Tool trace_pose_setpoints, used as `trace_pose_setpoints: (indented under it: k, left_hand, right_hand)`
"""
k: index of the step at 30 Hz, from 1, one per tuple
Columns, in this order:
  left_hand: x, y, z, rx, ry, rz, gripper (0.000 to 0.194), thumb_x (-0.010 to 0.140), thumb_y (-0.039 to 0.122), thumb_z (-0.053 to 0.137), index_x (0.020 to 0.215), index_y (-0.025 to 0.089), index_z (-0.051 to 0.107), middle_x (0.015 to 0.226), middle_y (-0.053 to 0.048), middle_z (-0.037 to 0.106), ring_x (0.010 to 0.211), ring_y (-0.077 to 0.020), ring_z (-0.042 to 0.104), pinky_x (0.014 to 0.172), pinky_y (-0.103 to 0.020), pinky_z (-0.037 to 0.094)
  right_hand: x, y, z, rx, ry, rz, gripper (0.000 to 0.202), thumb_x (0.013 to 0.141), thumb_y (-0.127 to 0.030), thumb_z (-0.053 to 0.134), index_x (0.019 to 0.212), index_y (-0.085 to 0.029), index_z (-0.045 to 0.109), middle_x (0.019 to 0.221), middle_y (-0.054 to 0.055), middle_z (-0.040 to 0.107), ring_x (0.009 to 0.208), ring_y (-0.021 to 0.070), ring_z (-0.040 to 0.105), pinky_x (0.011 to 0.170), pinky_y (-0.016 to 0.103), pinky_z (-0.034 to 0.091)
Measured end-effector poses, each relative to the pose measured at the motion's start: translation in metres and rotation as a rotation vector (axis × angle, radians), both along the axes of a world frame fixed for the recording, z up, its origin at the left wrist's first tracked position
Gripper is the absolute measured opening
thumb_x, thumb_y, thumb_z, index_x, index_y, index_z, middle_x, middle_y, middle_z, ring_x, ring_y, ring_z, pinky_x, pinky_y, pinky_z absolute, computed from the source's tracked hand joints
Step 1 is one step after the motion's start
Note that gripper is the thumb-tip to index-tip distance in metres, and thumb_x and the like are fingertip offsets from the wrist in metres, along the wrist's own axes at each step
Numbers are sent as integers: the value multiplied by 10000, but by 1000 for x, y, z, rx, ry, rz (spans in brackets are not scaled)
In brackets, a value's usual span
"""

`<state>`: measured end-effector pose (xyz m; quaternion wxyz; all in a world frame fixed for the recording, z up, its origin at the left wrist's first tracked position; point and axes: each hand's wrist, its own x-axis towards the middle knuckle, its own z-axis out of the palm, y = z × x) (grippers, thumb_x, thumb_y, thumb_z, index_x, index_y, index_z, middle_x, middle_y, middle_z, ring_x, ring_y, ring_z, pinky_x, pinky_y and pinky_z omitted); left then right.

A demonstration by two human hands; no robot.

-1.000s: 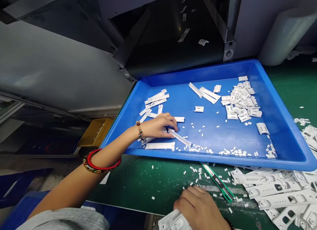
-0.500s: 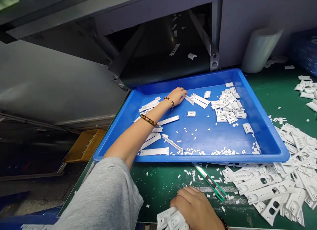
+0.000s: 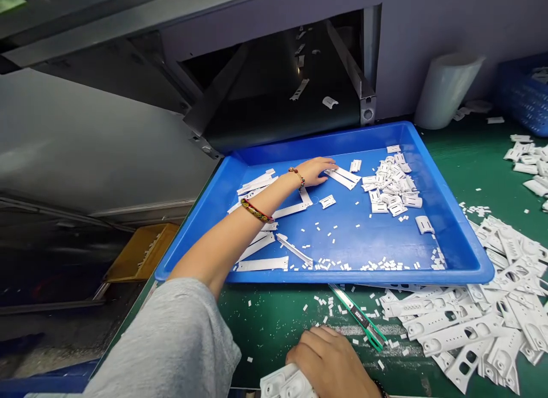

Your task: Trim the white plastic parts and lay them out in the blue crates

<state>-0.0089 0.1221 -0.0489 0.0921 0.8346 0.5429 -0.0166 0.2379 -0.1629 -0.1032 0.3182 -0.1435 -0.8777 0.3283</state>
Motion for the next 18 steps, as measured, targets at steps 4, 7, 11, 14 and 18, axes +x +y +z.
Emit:
trace_pose_setpoints:
  k: [4, 7, 11, 14, 18]
  left_hand:
    - [12, 2, 5, -66, 148, 42, 427, 809, 185, 592, 1236, 179, 590, 1282, -117, 599, 1180, -280, 593, 1001, -366, 488]
    - [12, -8, 8, -101, 222, 116, 475, 727, 188, 649, 1198, 147, 594, 1242, -168, 605, 1129, -345, 618, 961, -419, 505]
    - [4, -28, 6, -149, 34, 243, 307, 722, 132, 593, 1024, 148, 645, 1146, -158, 672, 1098, -351, 638, 954, -435, 496]
    - [-10, -43, 6, -211, -83, 295, 212, 754, 146, 563, 945, 150, 656, 997, -107, 723, 973, -279, 682, 876, -369, 530]
    - [-30, -62, 8, -306, -261, 350, 200, 818, 172, 503, 935, 135, 661, 853, -54, 736, 766, -162, 690, 768, -283, 560]
  right_hand:
    - [4, 0, -1, -78, -42, 36, 334, 1056, -372, 294, 910, -209, 545, 731, 13, 586, 640, 148, 525, 570, 266, 381]
    - [6, 1, 4, -121, -75, 58, 287, 1026, -364, 330, 915, -206, 543, 745, 22, 592, 651, 159, 528, 580, 279, 382]
    - [8, 2, 14, -163, -84, 58, 198, 979, -269, 347, 914, -207, 523, 768, 27, 604, 666, 164, 534, 601, 286, 388]
    - [9, 2, 19, -167, -75, 69, 159, 961, -215, 351, 918, -209, 505, 786, 27, 606, 689, 165, 535, 626, 284, 394]
    - [10, 2, 20, -163, -94, 90, 136, 954, -187, 361, 915, -216, 488, 800, 20, 599, 703, 164, 526, 644, 281, 389]
